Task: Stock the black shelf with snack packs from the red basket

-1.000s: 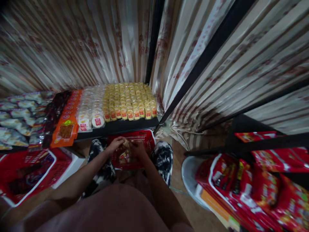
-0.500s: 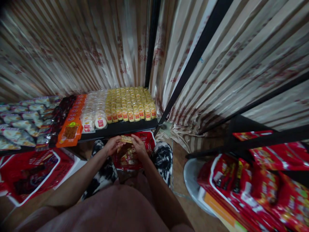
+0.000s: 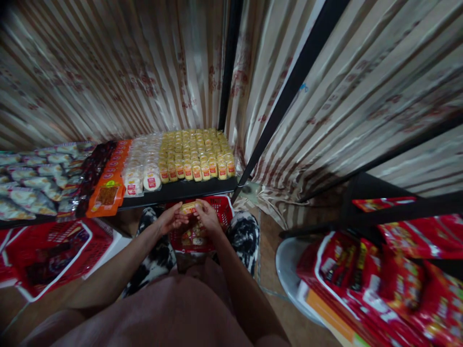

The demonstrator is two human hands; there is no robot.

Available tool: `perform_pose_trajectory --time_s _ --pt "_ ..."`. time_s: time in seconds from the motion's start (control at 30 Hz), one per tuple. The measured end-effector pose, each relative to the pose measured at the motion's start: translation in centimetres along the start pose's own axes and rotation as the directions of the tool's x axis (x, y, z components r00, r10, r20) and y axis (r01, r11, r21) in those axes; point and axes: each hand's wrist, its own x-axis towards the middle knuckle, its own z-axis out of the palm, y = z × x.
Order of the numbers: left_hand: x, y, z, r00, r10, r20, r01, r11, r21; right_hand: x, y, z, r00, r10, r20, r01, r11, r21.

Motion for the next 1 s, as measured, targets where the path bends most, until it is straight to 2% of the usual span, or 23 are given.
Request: perform_pose_trajectory --time_s 0.07,0.17,0.3,0.37,0.47,0.63,0.7,0.83,0.93,1.0 --pt "0.2 -0.5 0.3 0.999 0.036 0.004 -0.036 0.999 0.018 0.3 -0.2 -0.3 0.999 0.022 -0.034 -0.022 1.0 -0.01" --pt "0.6 -1.2 0.7 0.986 0.166 0.03 -0.168 0.985 0.05 0.7 -0.4 -0.8 0.999 0.022 -0.035 -0.024 0.999 -0.038" --pt "0.5 -1.5 1.0 0.927 0.374 0.001 -0.363 0.899 0.245 1.3 -0.6 -1.1 0.998 -0.034 -0.05 0.029 0.996 -0.087" --pt "0.4 -1.7 1.1 0.899 0.436 0.045 -0.426 0.845 0.324 1.5 -0.7 -1.1 0.996 -0.068 -0.066 0.059 0.99 -0.127" --pt "0.5 -1.9 1.3 0.878 0.468 0.104 -0.474 0.817 0.328 1.8 -0.9 -0.9 0.996 -0.052 -0.066 0.042 0.989 -0.143" --pt "1.2 -1.8 1.6 0.897 0.442 -0.002 -0.433 0.878 0.202 1.7 -0.8 -0.7 0.998 0.02 -0.066 -0.029 0.989 -0.148" --pt "1.3 -1.1 1.6 0.886 0.463 -0.032 -0.453 0.877 0.16 1.6 -0.8 -0.5 0.997 0.06 -0.056 -0.067 0.988 -0.142" --pt "1.6 0.8 0.7 0.821 0.561 -0.106 -0.536 0.821 0.198 1.6 -0.9 0.5 0.992 0.127 0.012 -0.123 0.976 -0.179" --pt "1.5 2.5 -0.3 0.745 0.655 -0.123 -0.578 0.727 0.37 1.9 -1.2 1.6 0.992 0.122 0.022 -0.105 0.924 -0.366" --pt "1.3 3.5 -0.9 0.683 0.726 -0.088 -0.591 0.619 0.518 2.2 -1.4 2.3 0.997 0.072 -0.011 -0.066 0.845 -0.53"
